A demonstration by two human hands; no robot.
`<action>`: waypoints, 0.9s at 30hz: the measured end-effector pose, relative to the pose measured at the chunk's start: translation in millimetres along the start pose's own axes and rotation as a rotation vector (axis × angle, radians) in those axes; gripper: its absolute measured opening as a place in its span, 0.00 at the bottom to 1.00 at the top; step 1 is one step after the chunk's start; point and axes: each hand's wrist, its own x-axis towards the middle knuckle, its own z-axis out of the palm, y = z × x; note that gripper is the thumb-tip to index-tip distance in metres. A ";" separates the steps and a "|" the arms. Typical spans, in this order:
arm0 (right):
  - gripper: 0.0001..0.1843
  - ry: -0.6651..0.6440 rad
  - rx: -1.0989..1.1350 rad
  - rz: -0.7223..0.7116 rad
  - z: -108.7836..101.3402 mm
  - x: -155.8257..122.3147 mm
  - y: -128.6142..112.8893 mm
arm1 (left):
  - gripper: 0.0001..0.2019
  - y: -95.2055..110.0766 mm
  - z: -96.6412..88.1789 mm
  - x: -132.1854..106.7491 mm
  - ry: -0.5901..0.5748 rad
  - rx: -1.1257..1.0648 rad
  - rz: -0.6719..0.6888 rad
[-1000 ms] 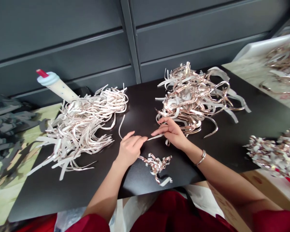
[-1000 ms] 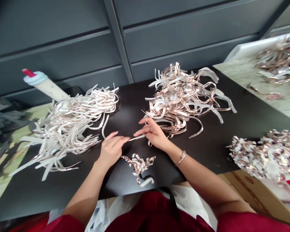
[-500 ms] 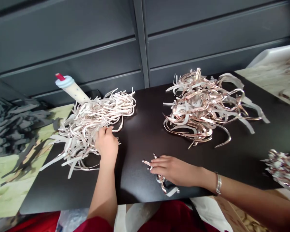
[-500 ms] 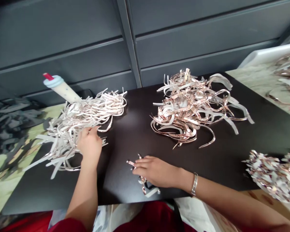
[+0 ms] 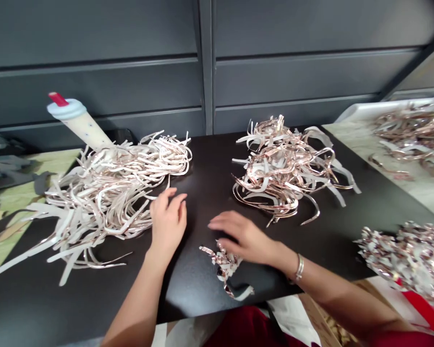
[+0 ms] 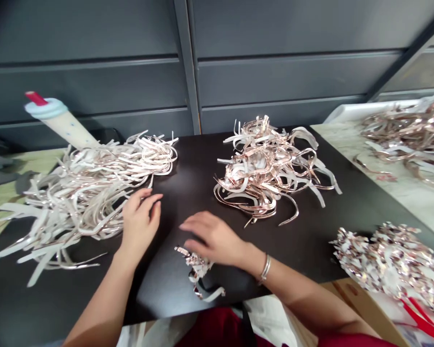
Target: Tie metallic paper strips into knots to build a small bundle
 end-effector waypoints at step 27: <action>0.10 0.189 0.121 0.145 12.4 4.6 25.7 | 0.11 45.7 12.7 -13.2 -0.447 -1.265 -0.905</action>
